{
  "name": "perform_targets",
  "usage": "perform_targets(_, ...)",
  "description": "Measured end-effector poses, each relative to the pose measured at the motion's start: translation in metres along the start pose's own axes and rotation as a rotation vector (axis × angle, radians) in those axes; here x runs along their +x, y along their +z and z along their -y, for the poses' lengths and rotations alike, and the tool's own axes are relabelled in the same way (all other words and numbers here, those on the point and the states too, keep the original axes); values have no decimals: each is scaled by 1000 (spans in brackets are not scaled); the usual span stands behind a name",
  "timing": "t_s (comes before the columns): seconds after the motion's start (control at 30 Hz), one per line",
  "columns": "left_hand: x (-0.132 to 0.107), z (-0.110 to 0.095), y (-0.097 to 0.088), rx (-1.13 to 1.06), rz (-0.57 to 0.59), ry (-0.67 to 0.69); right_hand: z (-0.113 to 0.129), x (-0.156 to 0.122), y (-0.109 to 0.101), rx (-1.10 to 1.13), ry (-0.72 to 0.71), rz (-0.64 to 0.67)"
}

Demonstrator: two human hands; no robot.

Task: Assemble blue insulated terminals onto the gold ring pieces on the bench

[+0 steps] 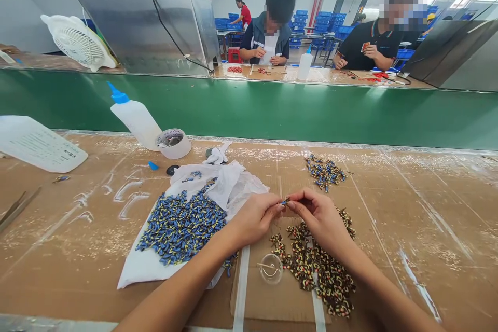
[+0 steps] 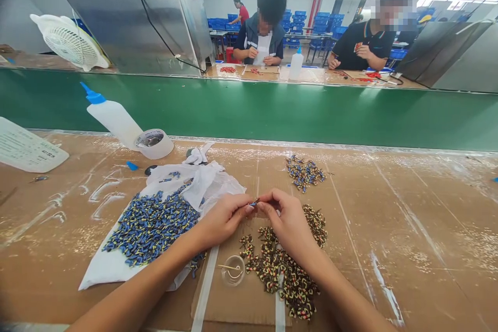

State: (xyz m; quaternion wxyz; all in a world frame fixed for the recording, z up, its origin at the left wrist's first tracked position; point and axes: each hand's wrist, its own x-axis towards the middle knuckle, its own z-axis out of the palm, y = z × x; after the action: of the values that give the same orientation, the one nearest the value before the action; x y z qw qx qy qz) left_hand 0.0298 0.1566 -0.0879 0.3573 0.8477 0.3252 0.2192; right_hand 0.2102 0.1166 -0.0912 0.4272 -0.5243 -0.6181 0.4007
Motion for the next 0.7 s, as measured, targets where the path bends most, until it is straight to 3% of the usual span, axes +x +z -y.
perform_targets(0.4,0,4,-2,-116,26,-44,-9,7,-2,157,84,69)
perform_targets(0.7,-2,6,0,-27,84,-49,-8,5,0,181,104,127)
